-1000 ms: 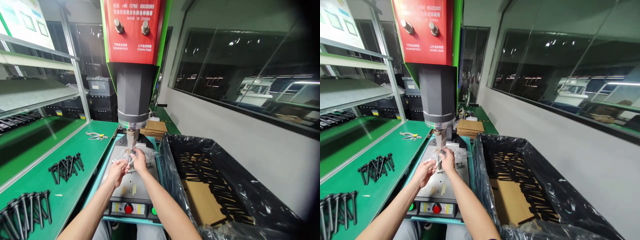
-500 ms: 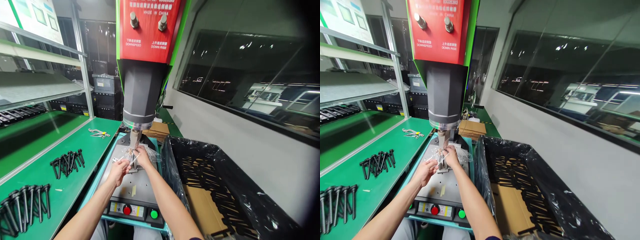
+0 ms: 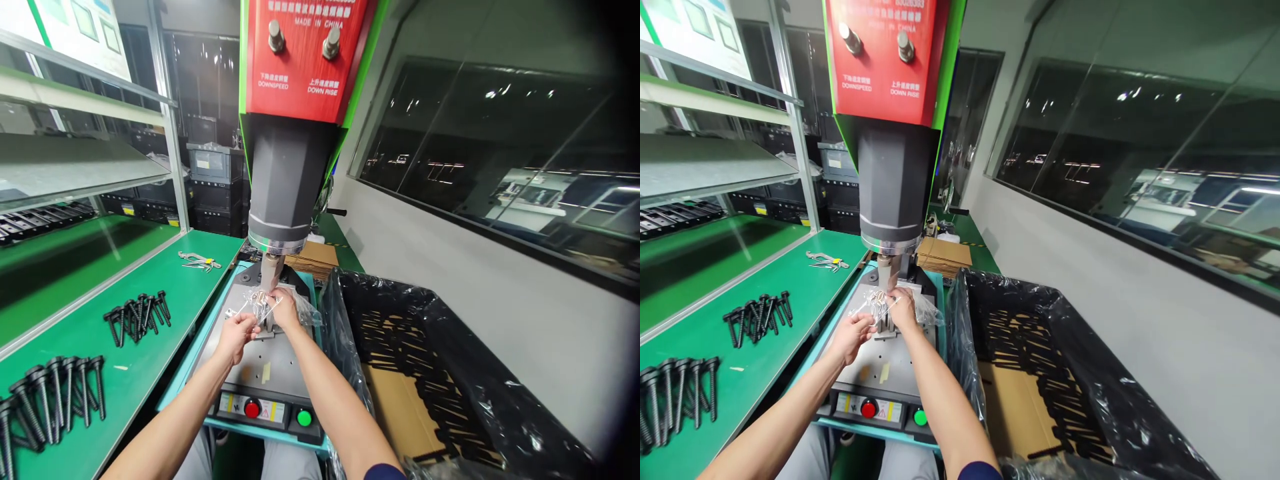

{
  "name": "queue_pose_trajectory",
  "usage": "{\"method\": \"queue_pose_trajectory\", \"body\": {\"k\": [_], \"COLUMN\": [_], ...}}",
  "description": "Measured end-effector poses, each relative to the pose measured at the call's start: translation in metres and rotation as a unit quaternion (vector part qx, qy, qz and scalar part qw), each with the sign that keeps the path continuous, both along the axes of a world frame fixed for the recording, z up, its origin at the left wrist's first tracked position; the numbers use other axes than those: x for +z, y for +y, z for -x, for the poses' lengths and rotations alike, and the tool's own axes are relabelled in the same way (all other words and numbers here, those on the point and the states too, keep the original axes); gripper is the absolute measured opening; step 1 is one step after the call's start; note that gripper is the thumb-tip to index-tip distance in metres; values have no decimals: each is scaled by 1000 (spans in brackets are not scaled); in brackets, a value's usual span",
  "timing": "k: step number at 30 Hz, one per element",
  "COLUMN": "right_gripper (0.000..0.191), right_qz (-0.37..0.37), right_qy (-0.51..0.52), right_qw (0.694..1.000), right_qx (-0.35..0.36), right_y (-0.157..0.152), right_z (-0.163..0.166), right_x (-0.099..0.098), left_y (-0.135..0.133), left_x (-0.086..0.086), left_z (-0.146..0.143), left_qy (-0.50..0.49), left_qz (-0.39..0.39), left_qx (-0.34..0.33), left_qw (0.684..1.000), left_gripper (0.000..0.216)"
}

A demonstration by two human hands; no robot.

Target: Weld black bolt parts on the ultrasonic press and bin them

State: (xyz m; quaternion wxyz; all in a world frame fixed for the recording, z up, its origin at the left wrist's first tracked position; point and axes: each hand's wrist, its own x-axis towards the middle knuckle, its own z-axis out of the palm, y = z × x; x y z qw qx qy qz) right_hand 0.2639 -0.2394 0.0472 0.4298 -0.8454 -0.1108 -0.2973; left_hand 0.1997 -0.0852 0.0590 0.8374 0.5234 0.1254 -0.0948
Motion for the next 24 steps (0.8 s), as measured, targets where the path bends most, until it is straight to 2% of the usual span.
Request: {"method": "queue_pose_trajectory", "body": {"k": [11,14,17,24], "right_gripper": [9,8,19,23], "right_qz": [-45,-36,-17,-6], "right_qy": [-40,-56,-64,-43], "right_qw": [996,996,997,999], "right_qx": [-66,-52,-26,-30], "right_y": [14,15,12,13], "right_z": [-10,2,12,13], "right_x": [-15,-17,-16,-11], "left_y": [3,4,5,6], "left_x": [-2,-5,-7,-12], "left_z": [-5,-5,-5,-5], "left_qy": [-16,-20,-23,-37], "left_qz": [-20,-25,-33,-56], "left_qx": [9,20,28,22], "left_qw": [1000,999,999,998], "left_gripper": [29,34,37,39]}}
